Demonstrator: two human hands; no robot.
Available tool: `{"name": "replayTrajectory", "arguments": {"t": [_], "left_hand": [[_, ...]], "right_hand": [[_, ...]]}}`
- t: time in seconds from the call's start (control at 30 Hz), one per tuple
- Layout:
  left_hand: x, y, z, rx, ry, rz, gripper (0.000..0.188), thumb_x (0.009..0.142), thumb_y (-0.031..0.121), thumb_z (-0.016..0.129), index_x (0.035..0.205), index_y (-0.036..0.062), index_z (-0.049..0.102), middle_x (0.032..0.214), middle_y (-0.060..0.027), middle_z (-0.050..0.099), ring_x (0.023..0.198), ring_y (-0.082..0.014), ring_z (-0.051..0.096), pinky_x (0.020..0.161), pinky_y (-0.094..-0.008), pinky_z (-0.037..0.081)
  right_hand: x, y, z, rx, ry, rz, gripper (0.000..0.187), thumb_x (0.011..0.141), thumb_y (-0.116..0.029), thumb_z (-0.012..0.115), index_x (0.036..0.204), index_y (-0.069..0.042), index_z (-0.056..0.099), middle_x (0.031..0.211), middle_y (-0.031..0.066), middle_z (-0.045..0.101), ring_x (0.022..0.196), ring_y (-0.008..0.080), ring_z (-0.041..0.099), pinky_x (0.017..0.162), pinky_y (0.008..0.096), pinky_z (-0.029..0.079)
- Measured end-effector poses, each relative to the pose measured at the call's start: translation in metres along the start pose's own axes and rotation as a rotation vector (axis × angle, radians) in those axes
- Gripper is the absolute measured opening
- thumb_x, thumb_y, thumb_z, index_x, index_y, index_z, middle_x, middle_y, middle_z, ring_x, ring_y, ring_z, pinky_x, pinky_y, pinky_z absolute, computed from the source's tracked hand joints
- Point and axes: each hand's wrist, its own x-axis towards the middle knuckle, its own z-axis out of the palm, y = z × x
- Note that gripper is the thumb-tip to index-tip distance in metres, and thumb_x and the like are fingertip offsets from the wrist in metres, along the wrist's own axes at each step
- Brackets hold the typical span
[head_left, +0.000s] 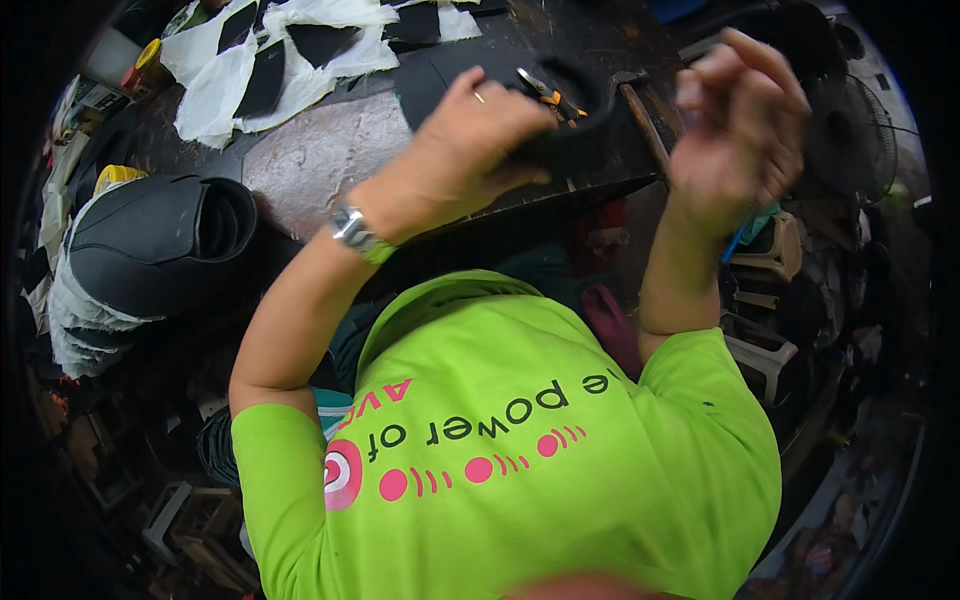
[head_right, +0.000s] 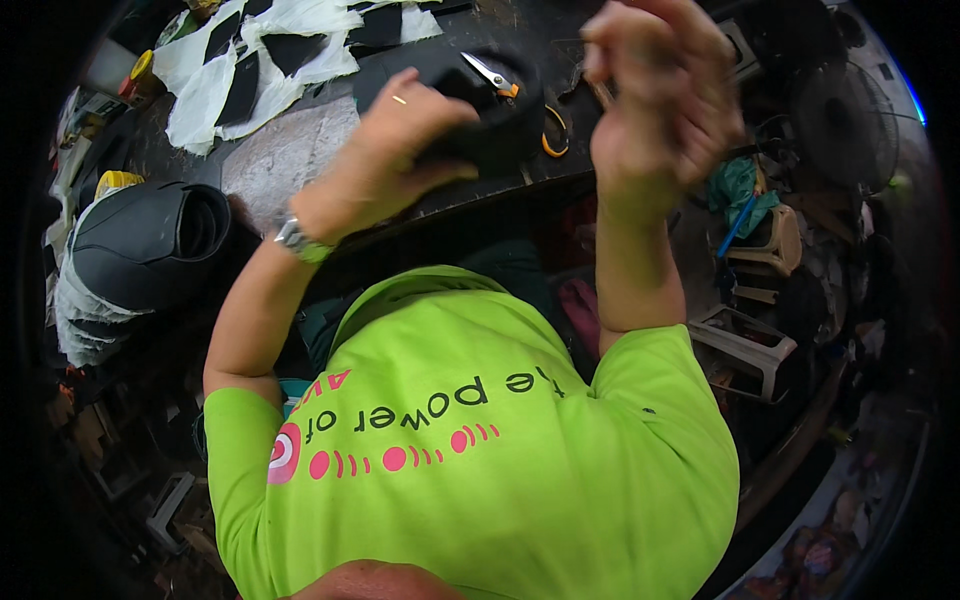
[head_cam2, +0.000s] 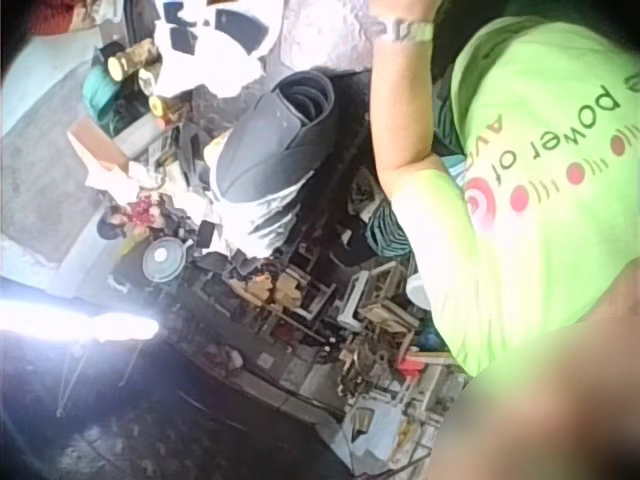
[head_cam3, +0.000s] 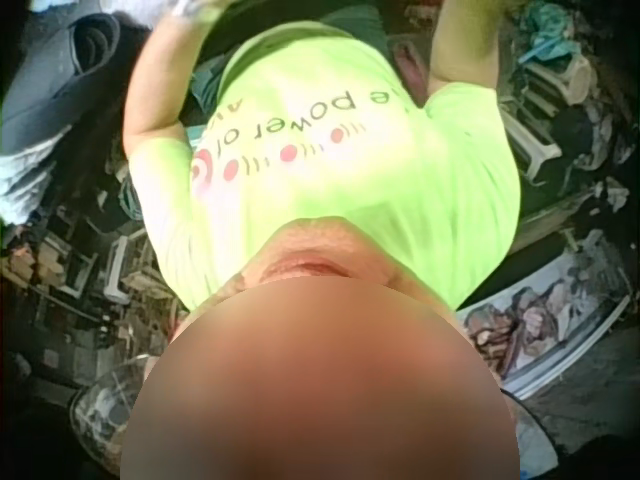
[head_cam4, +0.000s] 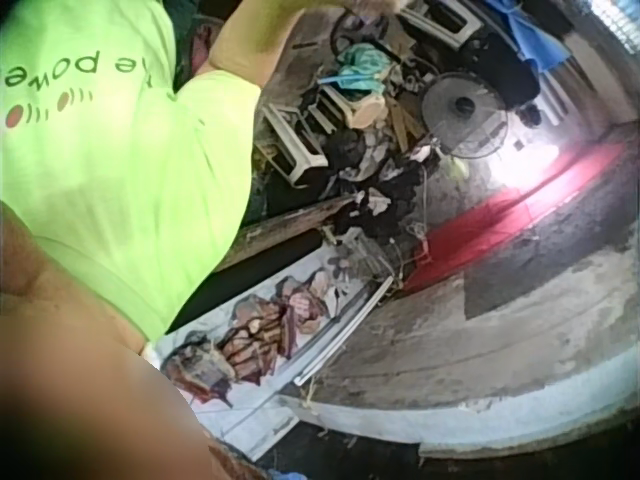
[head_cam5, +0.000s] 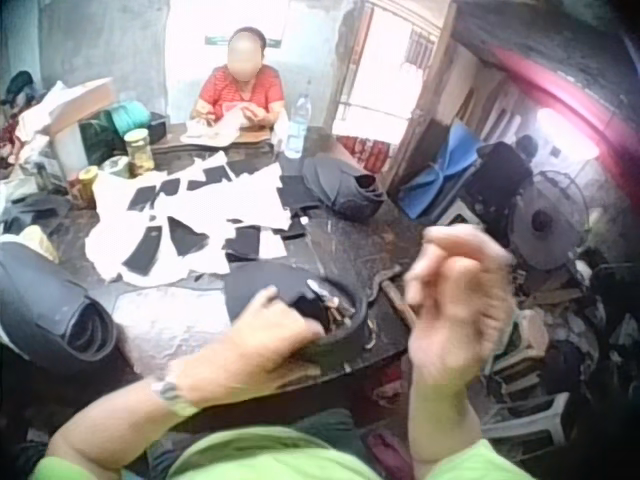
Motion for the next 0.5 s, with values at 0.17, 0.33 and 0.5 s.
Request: {"name": "replayTrajectory", "arguments": {"t": [0.17, 0.33, 0.5], "left_hand": [[-0.034, -0.028, -0.089, -1.040, 0.645, -0.376, 0.042, 0.105, 0.014, 0.060, 0.144, -0.0015, 0.052, 0.119, -0.0133, 0.071, 0.106, -0.0212, 0.071, 0.092, -0.0355, 0.057], [-0.088, -0.058, -0.068, -1.128, 0.741, -0.979, 0.039, 0.107, 0.032, 0.057, 0.135, 0.0045, 0.063, 0.104, -0.0058, 0.070, 0.093, -0.0143, 0.067, 0.077, -0.0290, 0.057], [-0.110, -0.044, -0.032, -0.303, 0.750, -0.642, 0.045, 0.099, 0.011, 0.067, 0.143, 0.0034, 0.058, 0.140, -0.0142, 0.053, 0.122, -0.0256, 0.060, 0.102, -0.0343, 0.051]], "right_hand": [[-0.026, -0.009, 0.000, -0.006, -0.064, 0.041, 0.017, 0.098, -0.009, 0.067, 0.108, 0.004, 0.073, 0.107, 0.0143, 0.071, 0.087, 0.0161, 0.065, 0.073, 0.0294, 0.053], [-0.077, 0.000, 0.051, -0.230, -0.590, 0.307, 0.022, 0.084, -0.005, 0.078, 0.106, -0.003, 0.075, 0.100, 0.0148, 0.072, 0.095, 0.0288, 0.069, 0.081, 0.0363, 0.054], [-0.133, 0.021, 0.085, -0.432, -0.836, 0.280, 0.039, 0.084, -0.014, 0.080, 0.121, -0.003, 0.070, 0.120, 0.0136, 0.064, 0.111, 0.0319, 0.059, 0.096, 0.0423, 0.049]]}}
